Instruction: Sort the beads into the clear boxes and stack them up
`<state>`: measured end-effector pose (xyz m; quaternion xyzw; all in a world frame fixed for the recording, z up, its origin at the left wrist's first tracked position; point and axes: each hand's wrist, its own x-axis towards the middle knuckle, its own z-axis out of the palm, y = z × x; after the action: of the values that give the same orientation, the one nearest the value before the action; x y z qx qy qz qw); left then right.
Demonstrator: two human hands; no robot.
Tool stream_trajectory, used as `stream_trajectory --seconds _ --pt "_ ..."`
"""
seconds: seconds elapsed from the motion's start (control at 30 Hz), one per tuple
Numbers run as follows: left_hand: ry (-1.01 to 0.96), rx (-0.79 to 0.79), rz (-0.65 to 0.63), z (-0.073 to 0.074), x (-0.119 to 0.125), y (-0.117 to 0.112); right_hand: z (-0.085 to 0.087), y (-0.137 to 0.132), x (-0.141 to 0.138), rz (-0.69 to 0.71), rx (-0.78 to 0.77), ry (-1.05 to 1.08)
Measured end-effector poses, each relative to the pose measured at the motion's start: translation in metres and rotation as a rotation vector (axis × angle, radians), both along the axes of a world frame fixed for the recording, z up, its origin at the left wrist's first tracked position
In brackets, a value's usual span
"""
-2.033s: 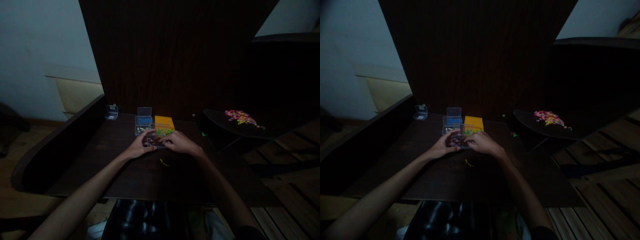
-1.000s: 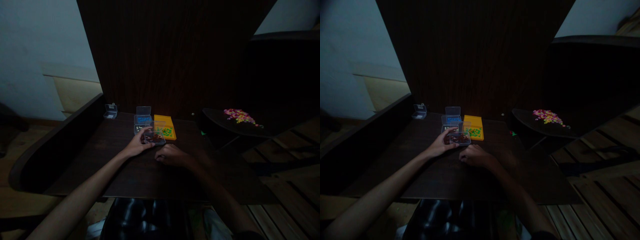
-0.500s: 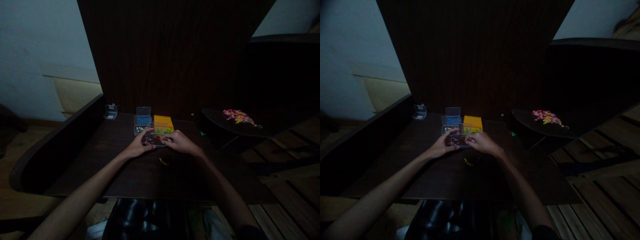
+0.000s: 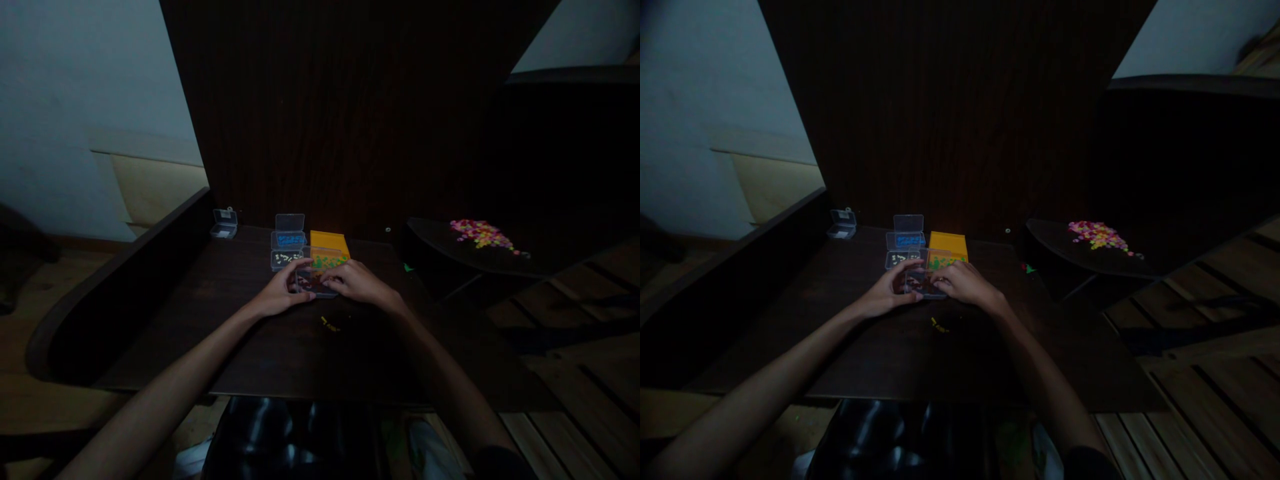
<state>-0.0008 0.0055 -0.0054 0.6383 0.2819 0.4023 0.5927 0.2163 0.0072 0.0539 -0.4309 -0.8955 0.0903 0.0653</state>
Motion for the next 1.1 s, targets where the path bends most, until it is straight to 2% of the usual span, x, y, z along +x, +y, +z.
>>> stream_trajectory --seconds 0.27,1.1 --pt "0.003 0.012 -0.002 -0.003 0.000 0.001 0.000 0.000 0.002 0.003 -0.009 -0.008" --pt "0.022 0.005 0.011 0.003 0.000 -0.002 0.006 -0.004 -0.008 -0.042 -0.036 -0.123"
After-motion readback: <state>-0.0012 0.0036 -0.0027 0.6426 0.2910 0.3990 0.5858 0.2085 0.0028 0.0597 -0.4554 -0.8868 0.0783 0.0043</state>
